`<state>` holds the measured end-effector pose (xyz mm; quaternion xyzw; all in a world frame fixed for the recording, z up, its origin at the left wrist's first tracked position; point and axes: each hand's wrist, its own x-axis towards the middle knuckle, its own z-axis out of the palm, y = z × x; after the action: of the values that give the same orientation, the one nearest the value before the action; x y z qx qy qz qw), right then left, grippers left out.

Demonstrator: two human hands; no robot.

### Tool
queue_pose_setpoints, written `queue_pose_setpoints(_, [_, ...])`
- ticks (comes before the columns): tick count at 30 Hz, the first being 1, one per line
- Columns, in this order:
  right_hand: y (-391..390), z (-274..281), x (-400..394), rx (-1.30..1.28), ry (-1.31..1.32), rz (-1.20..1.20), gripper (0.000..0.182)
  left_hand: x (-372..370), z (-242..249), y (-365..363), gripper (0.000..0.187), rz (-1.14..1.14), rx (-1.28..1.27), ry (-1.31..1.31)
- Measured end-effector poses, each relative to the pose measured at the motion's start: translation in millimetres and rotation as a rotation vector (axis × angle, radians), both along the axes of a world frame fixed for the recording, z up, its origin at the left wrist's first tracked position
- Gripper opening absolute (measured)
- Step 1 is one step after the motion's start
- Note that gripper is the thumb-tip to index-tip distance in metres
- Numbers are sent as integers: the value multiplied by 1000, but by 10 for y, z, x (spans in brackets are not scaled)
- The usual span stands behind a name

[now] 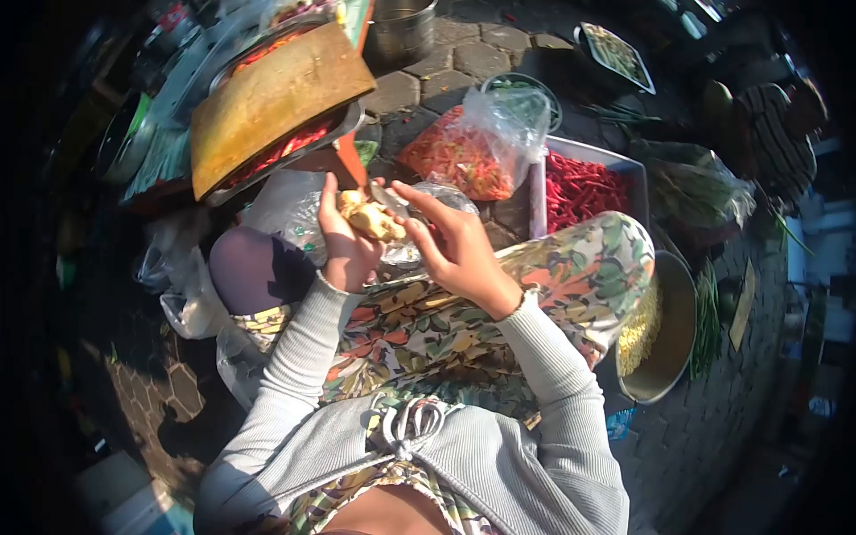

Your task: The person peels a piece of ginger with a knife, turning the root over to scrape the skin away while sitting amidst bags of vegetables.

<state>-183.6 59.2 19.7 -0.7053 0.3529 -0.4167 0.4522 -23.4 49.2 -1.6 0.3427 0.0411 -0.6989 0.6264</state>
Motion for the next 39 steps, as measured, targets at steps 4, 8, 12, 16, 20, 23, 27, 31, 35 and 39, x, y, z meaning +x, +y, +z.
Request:
queue_pose_setpoints(4, [-65,-158,-15,-105,-35,-38,39,168,-416,-17,43,-45,16,0])
queue_pose_setpoints(8, [-59,-188,-26,-172,-70,-67,37,79,-332,20,36,-112,5,-138])
queue_pose_setpoints(12, [-68,-141,-62,-166,-99,-94,34,9,-257,25,29,-168,5,-193])
queue_pose_setpoints(16, [-66,-201,-85,-155,-75,-77,33,-33,-386,64,33,-119,-78,-237])
queue_pose_setpoints(20, [-68,-189,-108,-167,-81,-105,33,82,-571,24,33,-230,-173,-230])
queue_pose_setpoints(23, [-81,-187,-148,-144,-79,-112,33,-48,-379,0,35,-221,19,-208])
queue_pose_setpoints(27, [-104,-244,-131,-141,-107,-145,34,52,-682,16,41,-299,-271,-158])
queue_pose_setpoints(31, [-109,-186,-180,60,-26,-136,36,24,-486,-73,40,-177,28,17])
queue_pose_setpoints(35, [-126,-232,-136,-5,-46,-139,38,-10,-445,-88,39,-170,79,-83])
queue_pose_setpoints(39, [-96,-159,-163,-39,-23,-167,40,-113,-348,-76,43,-102,112,-150])
